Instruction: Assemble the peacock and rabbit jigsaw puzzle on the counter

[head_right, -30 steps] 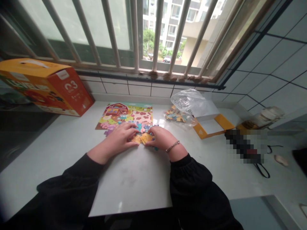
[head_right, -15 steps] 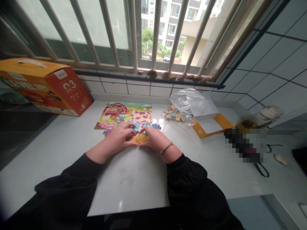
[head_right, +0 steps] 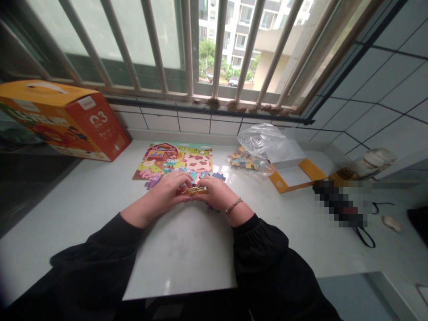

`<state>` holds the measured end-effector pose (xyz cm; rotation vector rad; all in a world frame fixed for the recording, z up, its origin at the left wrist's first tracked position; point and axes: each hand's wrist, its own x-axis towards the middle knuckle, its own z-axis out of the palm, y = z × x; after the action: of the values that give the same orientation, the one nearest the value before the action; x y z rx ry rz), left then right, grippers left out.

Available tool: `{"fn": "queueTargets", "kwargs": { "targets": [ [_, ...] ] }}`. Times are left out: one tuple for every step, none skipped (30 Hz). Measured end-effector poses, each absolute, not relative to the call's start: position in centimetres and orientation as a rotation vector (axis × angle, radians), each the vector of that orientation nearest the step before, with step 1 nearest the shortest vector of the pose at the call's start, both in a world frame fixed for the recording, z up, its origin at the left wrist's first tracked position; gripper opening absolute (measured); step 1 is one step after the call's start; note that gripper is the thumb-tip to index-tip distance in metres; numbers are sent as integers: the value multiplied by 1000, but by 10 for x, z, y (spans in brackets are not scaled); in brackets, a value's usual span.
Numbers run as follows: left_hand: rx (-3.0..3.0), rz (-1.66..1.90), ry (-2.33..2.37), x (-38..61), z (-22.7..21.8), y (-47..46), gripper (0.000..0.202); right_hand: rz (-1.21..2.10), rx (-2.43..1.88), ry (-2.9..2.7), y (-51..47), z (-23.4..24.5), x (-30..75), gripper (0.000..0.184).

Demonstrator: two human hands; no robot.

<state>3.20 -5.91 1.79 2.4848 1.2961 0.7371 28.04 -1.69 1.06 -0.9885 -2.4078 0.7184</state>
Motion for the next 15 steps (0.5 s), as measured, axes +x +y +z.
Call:
{"fn": "queueTargets", "kwargs": {
  "targets": [
    [2481,762,1301,31,18,-59,38,725,-1001,-2373,-17,12,281,21],
    [2473,795,1312,30,19,-59,43,723,-1023,-2334,-17,14,283,19],
    [2463,831,1331,29,19,-60,47,711,-1048,-2290,-16,16,285,19],
    [2455,857,1352,27,20,-60,49,690,-1073,-2245,-15,18,288,19],
    [2453,867,1374,26,21,-60,48,662,-1096,-2201,-13,21,291,19],
    [2455,858,1394,25,22,-60,45,629,-1115,-2167,-12,23,295,19],
    [2462,836,1410,24,23,-60,42,587,-1131,-2145,-10,26,299,17],
    [2470,811,1420,23,23,-60,39,540,-1145,-2132,-8,28,303,16],
    [2474,796,1429,23,24,-60,38,494,-1152,-2133,-7,30,307,15],
    [2477,789,1432,23,24,-61,38,461,-1147,-2146,-6,32,310,15],
    [2476,791,1433,23,25,-61,39,443,-1126,-2169,-6,33,311,15],
    [2472,799,1435,24,25,-61,40,442,-1092,-2201,-6,34,311,15],
    [2468,808,1436,24,25,-62,39,455,-1046,-2243,-8,33,310,15],
    [2463,812,1437,25,26,-63,37,476,-990,-2294,-9,32,307,14],
    [2461,813,1437,26,26,-64,35,501,-931,-2349,-12,30,303,14]
  ]
}}
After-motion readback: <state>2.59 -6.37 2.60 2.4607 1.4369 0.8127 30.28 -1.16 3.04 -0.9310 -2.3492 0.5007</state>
